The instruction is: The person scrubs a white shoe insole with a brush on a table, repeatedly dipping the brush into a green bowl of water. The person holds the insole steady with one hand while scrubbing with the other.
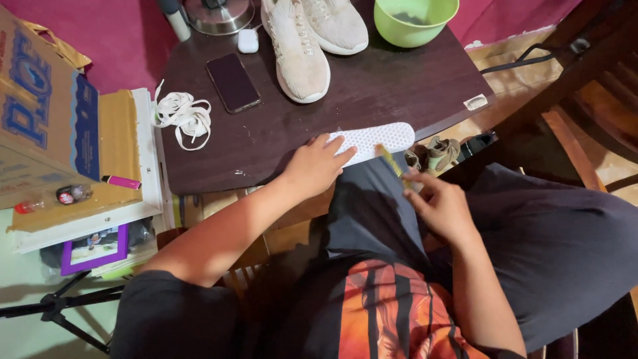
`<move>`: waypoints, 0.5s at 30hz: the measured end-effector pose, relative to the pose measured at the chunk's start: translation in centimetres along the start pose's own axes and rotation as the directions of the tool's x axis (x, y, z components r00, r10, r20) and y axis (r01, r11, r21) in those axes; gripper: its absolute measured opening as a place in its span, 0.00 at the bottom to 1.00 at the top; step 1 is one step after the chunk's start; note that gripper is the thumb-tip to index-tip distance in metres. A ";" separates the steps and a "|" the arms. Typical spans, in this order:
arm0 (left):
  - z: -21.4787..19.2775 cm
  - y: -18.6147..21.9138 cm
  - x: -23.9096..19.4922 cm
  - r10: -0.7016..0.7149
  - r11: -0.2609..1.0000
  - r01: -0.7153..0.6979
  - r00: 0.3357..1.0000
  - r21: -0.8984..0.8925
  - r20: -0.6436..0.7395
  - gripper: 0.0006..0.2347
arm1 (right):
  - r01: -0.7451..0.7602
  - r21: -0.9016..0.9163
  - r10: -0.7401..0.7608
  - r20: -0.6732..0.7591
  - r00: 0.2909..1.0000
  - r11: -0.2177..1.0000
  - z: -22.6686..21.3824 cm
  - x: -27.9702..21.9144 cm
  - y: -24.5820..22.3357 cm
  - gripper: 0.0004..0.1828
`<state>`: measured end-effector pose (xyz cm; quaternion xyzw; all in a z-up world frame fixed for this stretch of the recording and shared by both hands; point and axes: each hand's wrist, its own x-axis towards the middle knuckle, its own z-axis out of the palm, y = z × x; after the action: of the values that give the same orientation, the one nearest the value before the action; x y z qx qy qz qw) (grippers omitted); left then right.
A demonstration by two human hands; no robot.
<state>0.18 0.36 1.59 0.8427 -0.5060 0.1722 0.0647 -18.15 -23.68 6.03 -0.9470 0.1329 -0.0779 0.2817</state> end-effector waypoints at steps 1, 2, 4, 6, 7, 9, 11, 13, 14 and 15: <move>-0.1 -0.1 0.0 0.006 1.000 -0.006 1.000 0.007 -0.004 0.22 | 0.002 -0.041 -0.004 -0.044 0.999 0.999 -0.1 0.3 0.3 0.22; -0.2 -0.1 -0.1 0.011 1.000 -0.011 1.000 0.014 -0.008 0.22 | 0.003 -0.082 -0.010 -0.088 0.996 0.997 -0.2 0.6 0.6 0.23; -0.3 -0.2 -0.1 0.010 1.000 -0.010 1.000 0.009 -0.008 0.22 | 0.033 -0.032 -0.035 -0.084 0.996 0.999 1.2 0.3 -0.8 0.23; -1.2 -0.3 -0.1 0.013 1.000 -0.013 1.000 0.000 -0.002 0.22 | 0.055 0.021 -0.053 -0.079 0.995 0.998 2.5 0.0 -1.4 0.23; -1.9 -0.3 -0.1 0.010 0.999 -0.009 1.000 -0.037 0.023 0.21 | 0.105 0.038 -0.103 -0.053 0.993 0.994 3.2 -0.1 -1.3 0.22; -1.7 -0.4 -0.1 0.009 0.997 -0.006 0.999 -0.074 0.052 0.19 | 0.152 0.057 -0.151 -0.029 0.988 0.987 3.3 0.1 -0.7 0.21; 0.0 -0.7 -0.4 0.011 1.000 -0.011 1.000 -0.006 -0.022 0.21 | 0.067 0.005 -0.066 -0.131 0.989 0.998 2.3 0.9 0.3 0.23; -0.1 -0.6 -0.4 0.015 1.000 -0.015 1.000 -0.025 -0.016 0.21 | 0.056 0.191 -0.019 -0.193 0.981 0.980 2.1 1.0 1.1 0.23; -0.2 -0.6 -0.3 0.021 0.999 -0.022 1.000 -0.045 -0.010 0.21 | 0.056 0.370 0.040 -0.246 0.969 0.927 1.9 1.1 1.5 0.25; 0.3 -0.6 -0.3 0.023 0.999 -0.024 1.000 -0.046 -0.012 0.21 | 0.055 0.368 0.041 -0.248 0.968 0.928 2.6 0.9 2.8 0.25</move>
<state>0.67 0.84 1.25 0.8338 -0.5195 0.1661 0.0853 -17.30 -24.92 2.37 -0.8594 0.1467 -0.2219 0.4367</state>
